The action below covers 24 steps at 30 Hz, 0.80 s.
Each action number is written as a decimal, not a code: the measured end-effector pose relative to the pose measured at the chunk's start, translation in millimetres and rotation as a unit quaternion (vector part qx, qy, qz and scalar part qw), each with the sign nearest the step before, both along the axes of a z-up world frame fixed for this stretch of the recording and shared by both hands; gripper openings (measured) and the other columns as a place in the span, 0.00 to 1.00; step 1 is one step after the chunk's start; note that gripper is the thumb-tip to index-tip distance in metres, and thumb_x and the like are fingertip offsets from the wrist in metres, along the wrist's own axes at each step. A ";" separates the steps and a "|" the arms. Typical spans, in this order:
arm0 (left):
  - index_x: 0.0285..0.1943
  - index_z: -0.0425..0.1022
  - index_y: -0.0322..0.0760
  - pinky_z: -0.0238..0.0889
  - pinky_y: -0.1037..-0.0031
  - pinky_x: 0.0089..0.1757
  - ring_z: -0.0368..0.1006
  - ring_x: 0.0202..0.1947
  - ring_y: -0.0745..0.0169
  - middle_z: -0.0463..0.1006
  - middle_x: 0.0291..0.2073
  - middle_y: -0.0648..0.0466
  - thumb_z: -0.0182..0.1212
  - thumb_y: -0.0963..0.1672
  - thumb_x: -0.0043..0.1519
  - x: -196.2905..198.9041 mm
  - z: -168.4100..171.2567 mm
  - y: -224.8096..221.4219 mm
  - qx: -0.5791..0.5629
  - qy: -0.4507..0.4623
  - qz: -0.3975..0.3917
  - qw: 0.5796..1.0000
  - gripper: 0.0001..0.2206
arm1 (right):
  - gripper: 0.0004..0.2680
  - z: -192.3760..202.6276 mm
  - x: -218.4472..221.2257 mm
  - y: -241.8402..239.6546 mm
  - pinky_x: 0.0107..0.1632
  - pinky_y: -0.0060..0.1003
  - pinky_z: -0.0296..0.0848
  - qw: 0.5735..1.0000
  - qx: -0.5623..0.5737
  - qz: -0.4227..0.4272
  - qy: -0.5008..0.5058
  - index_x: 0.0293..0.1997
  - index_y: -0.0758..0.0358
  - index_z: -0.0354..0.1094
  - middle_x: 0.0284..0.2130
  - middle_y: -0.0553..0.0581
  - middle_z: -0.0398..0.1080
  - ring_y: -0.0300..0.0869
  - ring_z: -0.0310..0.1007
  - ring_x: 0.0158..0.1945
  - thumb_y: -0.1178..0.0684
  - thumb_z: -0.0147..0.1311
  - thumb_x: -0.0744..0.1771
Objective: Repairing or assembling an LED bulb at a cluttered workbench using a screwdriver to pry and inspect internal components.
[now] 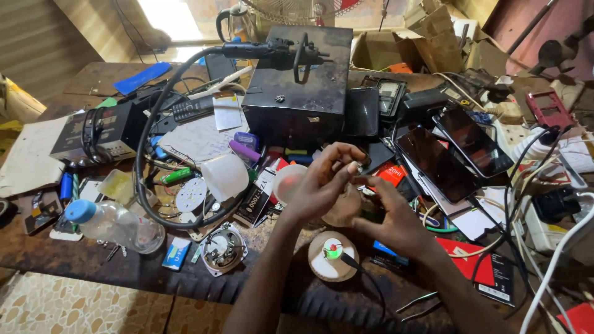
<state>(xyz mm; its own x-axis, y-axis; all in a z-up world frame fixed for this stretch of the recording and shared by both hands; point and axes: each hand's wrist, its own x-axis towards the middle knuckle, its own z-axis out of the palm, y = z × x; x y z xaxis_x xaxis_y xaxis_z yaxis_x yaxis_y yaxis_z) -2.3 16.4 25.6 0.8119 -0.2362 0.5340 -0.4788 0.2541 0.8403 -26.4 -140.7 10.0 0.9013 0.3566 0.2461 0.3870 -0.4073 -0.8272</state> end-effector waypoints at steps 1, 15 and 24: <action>0.45 0.66 0.31 0.63 0.80 0.34 0.66 0.27 0.71 0.63 0.27 0.56 0.48 0.39 0.59 3.0 -5.5 -1.9 0.001 0.000 0.000 1.000 0.08 | 0.24 -7.9 2.2 0.8 0.46 0.52 0.65 1.000 0.001 0.000 0.000 0.50 0.64 0.57 0.41 0.70 0.64 0.61 0.64 0.47 0.53 0.64 0.53; 0.45 0.64 0.31 0.59 0.80 0.35 0.62 0.30 0.72 0.63 0.30 0.54 0.50 0.41 0.60 12.7 -18.2 -1.9 -0.161 0.040 0.024 0.986 0.08 | 0.29 -15.0 1.7 -3.0 0.51 0.50 0.61 0.965 0.221 0.001 0.139 0.55 0.67 0.49 0.44 0.70 0.57 0.53 0.60 0.48 0.53 0.61 0.52; 0.41 0.66 0.31 0.56 0.83 0.29 0.61 0.24 0.73 0.62 0.22 0.56 0.48 0.42 0.59 4.8 -7.3 -3.7 -0.104 -0.003 0.106 0.989 0.07 | 0.29 -17.5 6.5 -3.5 0.51 0.49 0.61 0.998 0.053 -0.018 0.034 0.55 0.61 0.53 0.43 0.67 0.62 0.53 0.63 0.49 0.51 0.64 0.52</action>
<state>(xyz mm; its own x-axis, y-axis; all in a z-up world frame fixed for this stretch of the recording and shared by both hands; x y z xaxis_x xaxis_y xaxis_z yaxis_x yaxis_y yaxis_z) 2.4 12.7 18.2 0.8276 0.0538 0.5588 -0.5452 0.3141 0.7772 -20.0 -144.1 -7.4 0.9292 0.2980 0.2187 0.3150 -0.3287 -0.8904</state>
